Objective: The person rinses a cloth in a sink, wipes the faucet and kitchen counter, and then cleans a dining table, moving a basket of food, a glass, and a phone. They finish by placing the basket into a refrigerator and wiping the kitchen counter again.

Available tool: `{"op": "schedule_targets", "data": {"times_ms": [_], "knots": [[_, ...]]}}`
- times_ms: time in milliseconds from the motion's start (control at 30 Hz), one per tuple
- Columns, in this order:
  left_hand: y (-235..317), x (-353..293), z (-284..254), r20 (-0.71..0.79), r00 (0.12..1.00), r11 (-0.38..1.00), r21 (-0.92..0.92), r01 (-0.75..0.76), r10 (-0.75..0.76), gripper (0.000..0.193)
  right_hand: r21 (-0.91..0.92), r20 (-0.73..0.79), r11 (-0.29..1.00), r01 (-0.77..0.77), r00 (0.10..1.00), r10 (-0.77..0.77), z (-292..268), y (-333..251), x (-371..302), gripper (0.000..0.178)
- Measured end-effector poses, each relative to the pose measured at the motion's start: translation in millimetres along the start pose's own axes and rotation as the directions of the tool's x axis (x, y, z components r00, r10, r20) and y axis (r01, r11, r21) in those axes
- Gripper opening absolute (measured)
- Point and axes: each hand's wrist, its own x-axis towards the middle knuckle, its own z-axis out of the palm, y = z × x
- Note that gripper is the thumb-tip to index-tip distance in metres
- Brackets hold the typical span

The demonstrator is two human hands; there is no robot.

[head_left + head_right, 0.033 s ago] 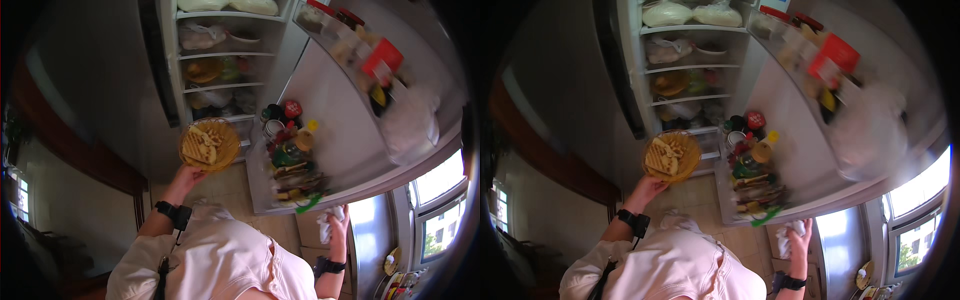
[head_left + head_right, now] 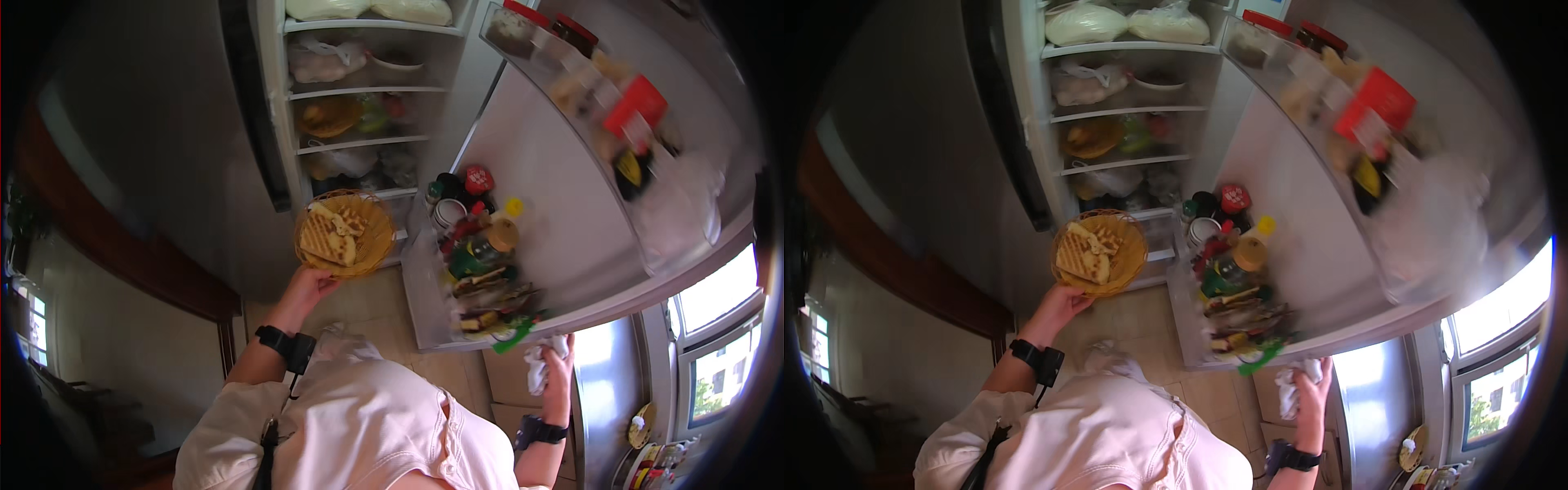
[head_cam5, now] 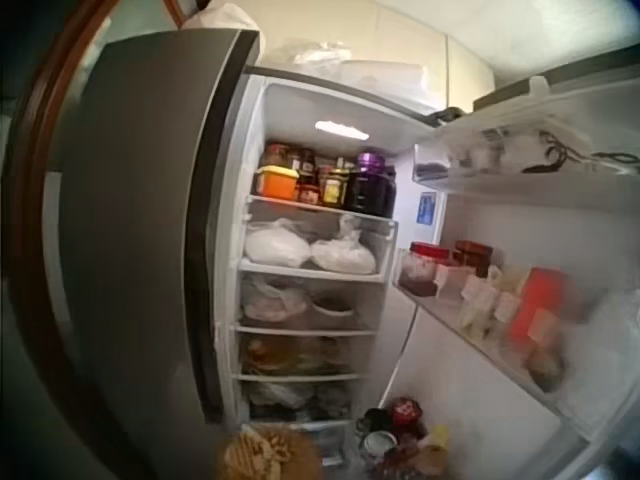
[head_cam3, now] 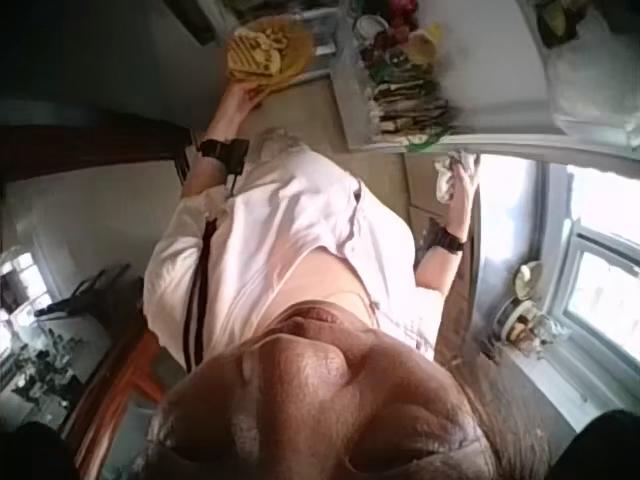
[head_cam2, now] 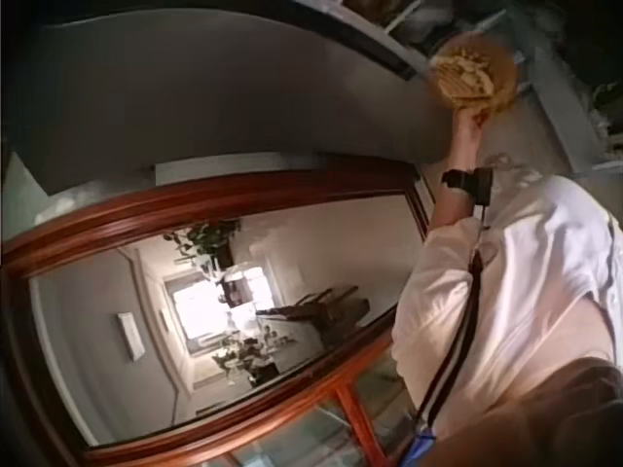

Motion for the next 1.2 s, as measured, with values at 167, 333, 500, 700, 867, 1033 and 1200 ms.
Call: {"op": "schedule_targets", "data": {"times_ms": [167, 333, 500, 700, 867, 1033, 1200], "knots": [[-12.7, 23.4, -6.6, 0.022, 0.997, 0.997, -0.032, -0.071, 0.071, 0.037, -0.048, -0.147, 0.999, -0.025, 0.989, 0.018, -39.9, 17.4, -5.7, 0.058], [-18.4, 61.8, -11.8, 0.024, 0.965, 0.955, -0.156, -0.254, 0.261, 0.033, -0.070, -0.155, 0.993, 0.096, 0.982, -0.106, -135.8, 124.8, -7.7, 0.032], [-27.8, 173.6, -17.0, -0.062, 0.901, 0.866, -0.256, -0.431, 0.430, 0.030, 0.092, -0.249, 0.995, 0.045, 0.968, -0.021, -188.1, 211.9, 68.1, 0.026], [22.2, 254.8, -48.4, -0.177, 0.837, 0.721, -0.438, -0.538, 0.517, 0.025, 0.161, -0.369, 0.987, 0.008, 0.928, 0.053, -161.6, 227.5, 66.8, 0.019], [40.2, 305.7, -54.4, -0.256, 0.833, 0.734, -0.394, -0.553, 0.491, 0.026, 0.130, -0.374, 0.991, 0.041, 0.928, 0.011, -168.5, 225.2, 73.6, 0.015], [39.7, 317.9, -52.0, -0.304, 0.838, 0.765, -0.348, -0.541, 0.454, 0.038, 0.033, -0.336, 0.999, 0.018, 0.942, -0.006, -153.2, 200.6, 71.7, 0.014], [23.0, 287.5, -58.3, -0.281, 0.815, 0.736, -0.350, -0.579, 0.507, 0.039, -0.027, -0.264, 0.999, 0.018, 0.964, -0.025, -150.2, 203.8, 70.8, 0.013]]}}
